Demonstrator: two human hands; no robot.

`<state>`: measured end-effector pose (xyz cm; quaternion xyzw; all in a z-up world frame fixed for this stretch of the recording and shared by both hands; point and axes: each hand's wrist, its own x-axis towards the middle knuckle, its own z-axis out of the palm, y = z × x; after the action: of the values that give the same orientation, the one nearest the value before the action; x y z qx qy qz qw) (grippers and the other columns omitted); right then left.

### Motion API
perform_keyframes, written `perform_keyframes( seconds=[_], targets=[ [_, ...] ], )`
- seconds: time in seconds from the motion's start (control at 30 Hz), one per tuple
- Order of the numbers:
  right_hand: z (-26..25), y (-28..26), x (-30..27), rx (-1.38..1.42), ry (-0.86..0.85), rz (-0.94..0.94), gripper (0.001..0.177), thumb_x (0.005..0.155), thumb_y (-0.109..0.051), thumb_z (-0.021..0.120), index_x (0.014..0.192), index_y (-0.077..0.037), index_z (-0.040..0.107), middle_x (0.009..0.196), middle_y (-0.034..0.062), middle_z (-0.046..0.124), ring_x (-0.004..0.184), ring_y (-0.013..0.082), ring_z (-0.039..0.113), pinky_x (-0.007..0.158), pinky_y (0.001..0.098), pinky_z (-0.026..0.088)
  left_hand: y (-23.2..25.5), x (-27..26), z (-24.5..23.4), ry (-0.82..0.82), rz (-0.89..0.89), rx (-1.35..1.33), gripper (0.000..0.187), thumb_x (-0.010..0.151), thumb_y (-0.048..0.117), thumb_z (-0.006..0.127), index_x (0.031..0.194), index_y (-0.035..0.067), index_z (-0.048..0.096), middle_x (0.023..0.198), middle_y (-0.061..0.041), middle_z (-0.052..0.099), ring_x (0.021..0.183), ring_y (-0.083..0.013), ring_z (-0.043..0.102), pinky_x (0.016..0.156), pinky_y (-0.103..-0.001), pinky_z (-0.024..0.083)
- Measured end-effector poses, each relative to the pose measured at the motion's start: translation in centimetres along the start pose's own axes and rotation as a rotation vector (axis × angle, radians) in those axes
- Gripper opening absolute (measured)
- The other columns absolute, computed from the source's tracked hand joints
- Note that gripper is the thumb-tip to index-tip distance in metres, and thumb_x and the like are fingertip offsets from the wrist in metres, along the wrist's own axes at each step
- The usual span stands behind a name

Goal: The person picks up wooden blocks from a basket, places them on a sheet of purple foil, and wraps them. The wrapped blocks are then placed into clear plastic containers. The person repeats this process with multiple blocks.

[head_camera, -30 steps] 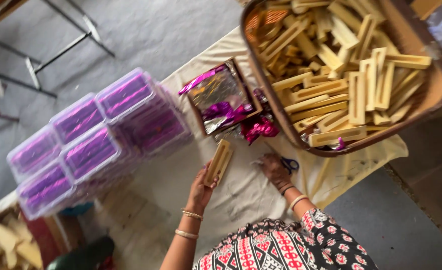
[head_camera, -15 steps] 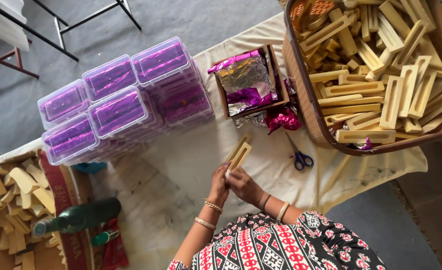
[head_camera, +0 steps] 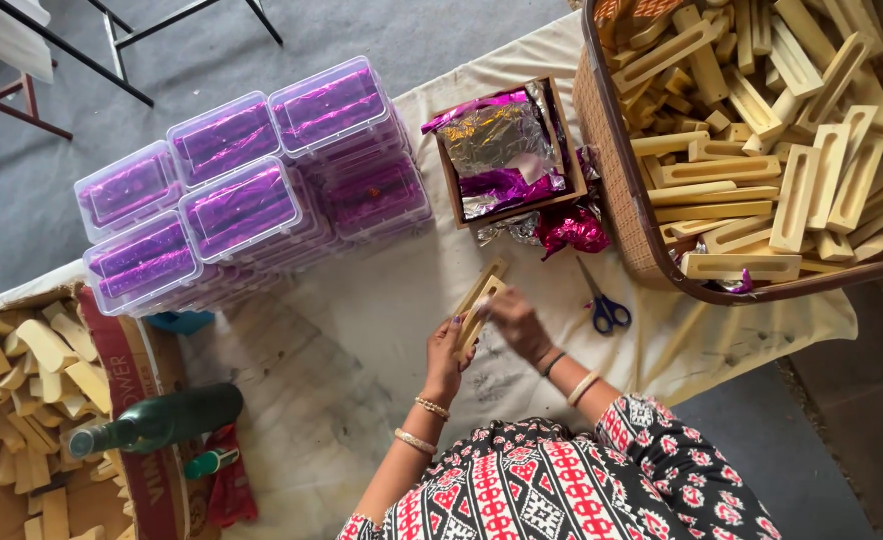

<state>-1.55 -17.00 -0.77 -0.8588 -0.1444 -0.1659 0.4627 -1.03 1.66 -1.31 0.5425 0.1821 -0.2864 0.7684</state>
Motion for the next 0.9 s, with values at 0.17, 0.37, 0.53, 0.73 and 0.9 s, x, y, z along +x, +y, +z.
perform_keyframes(
  seconds=[0.17, 0.37, 0.53, 0.73, 0.9],
  targets=[
    [0.4, -5.1, -1.1, 0.335, -0.177, -0.076, 0.010, 0.085, -0.003, 0.066, 0.093, -0.005, 0.070, 0.096, 0.0100, 0.068, 0.101, 0.0333, 0.064, 0.091, 0.0438, 0.052, -2.0, 1.4, -2.0, -0.052, 0.122, 0.018, 0.042, 0.107, 0.040, 0.057, 0.123, 0.003, 0.071, 0.071, 0.002, 0.057, 0.048, -0.0033, 0.044, 0.039, -0.019, 0.032],
    [-2.2, 0.8, -5.1, 0.290, -0.088, 0.400, 0.009, 0.083, -0.004, 0.064, 0.086, -0.006, 0.072, 0.087, 0.0074, 0.067, 0.088, 0.0266, 0.067, 0.078, 0.0379, 0.055, -1.3, 2.5, -3.7, 0.166, 0.236, 0.257, 0.039, 0.106, 0.030, 0.055, 0.138, 0.008, 0.060, 0.073, -0.002, 0.057, 0.053, -0.0075, 0.046, 0.045, -0.023, 0.037],
    [-4.7, 3.3, -6.3, -0.056, 0.035, 0.346, 0.014, 0.087, -0.009, 0.061, 0.096, -0.009, 0.071, 0.101, 0.0061, 0.069, 0.106, 0.0287, 0.060, 0.094, 0.0389, 0.049, -0.5, 3.8, -2.3, 0.311, 1.038, 1.004, 0.044, 0.105, 0.013, 0.057, 0.148, 0.005, 0.050, 0.120, -0.016, 0.059, 0.105, -0.0271, 0.059, 0.087, -0.038, 0.051],
    [-4.5, 3.5, -6.9, -0.363, 0.002, 0.442, 0.024, 0.086, -0.025, 0.069, 0.109, -0.020, 0.073, 0.126, 0.0081, 0.056, 0.117, 0.0319, 0.047, 0.106, 0.0458, 0.035, -0.2, 4.0, 0.3, 0.114, 0.768, 1.455, 0.065, 0.093, -0.006, 0.052, 0.155, 0.013, 0.052, 0.108, -0.011, 0.055, 0.099, -0.0317, 0.051, 0.092, -0.040, 0.047],
    [-4.6, 2.5, -5.0, -0.472, 0.042, 0.374, 0.026, 0.086, -0.021, 0.069, 0.111, -0.019, 0.071, 0.129, 0.0083, 0.053, 0.121, 0.0306, 0.044, 0.106, 0.0474, 0.034, -1.6, 4.8, 0.0, 0.036, 0.982, 1.500, 0.044, 0.099, 0.007, 0.059, 0.143, 0.010, 0.054, 0.113, -0.009, 0.057, 0.109, -0.0309, 0.053, 0.098, -0.046, 0.045]
  ],
)
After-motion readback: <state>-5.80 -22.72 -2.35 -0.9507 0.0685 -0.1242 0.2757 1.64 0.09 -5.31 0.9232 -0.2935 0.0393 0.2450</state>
